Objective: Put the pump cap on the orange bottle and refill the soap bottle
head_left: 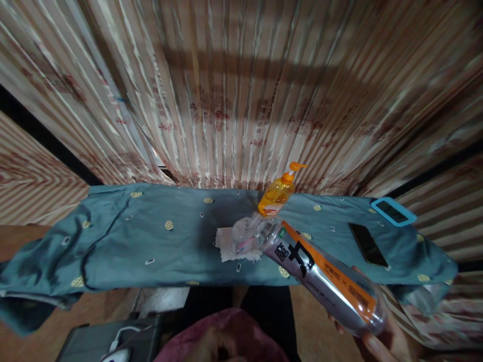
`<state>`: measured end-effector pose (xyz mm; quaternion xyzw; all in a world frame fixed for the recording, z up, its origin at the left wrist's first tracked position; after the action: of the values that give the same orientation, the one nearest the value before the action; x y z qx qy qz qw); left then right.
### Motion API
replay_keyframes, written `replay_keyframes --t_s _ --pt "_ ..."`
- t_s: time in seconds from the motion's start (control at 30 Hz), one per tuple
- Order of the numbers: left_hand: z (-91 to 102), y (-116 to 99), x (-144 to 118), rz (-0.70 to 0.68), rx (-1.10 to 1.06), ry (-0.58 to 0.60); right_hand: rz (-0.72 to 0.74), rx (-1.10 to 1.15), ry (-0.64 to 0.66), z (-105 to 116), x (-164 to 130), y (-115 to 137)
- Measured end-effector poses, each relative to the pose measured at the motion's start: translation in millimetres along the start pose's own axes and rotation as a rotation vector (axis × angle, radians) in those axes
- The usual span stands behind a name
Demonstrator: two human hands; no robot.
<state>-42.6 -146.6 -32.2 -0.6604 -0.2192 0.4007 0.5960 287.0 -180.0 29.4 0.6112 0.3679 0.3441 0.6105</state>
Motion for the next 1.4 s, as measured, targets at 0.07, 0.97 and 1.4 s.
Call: replay_keyframes --t_s 0.07,0.97,1.4 --pt "13.9 -2 15 0.059 0.02 -0.037 -0.001 0.001 0.02 2 1 -3" --pt "77.4 -68 156 -0.411 0.149 -0.58 -0.045 0.027 -0.027 -16 -5 29" --pt "74.3 -69 155 -0.393 0.136 -0.569 -0.019 -0.024 0.026 -1 -1 12"
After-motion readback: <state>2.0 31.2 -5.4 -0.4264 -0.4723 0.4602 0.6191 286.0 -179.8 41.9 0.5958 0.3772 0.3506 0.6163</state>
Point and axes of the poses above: each hand's wrist, its own x-axis towards the middle knuckle, its own z-axis out of the back of the hand, y = z × x, the point moved 2 cm from there along x, towards the middle knuckle, and after that the axes turned 3 degrees about x, right-handed, at the moved point
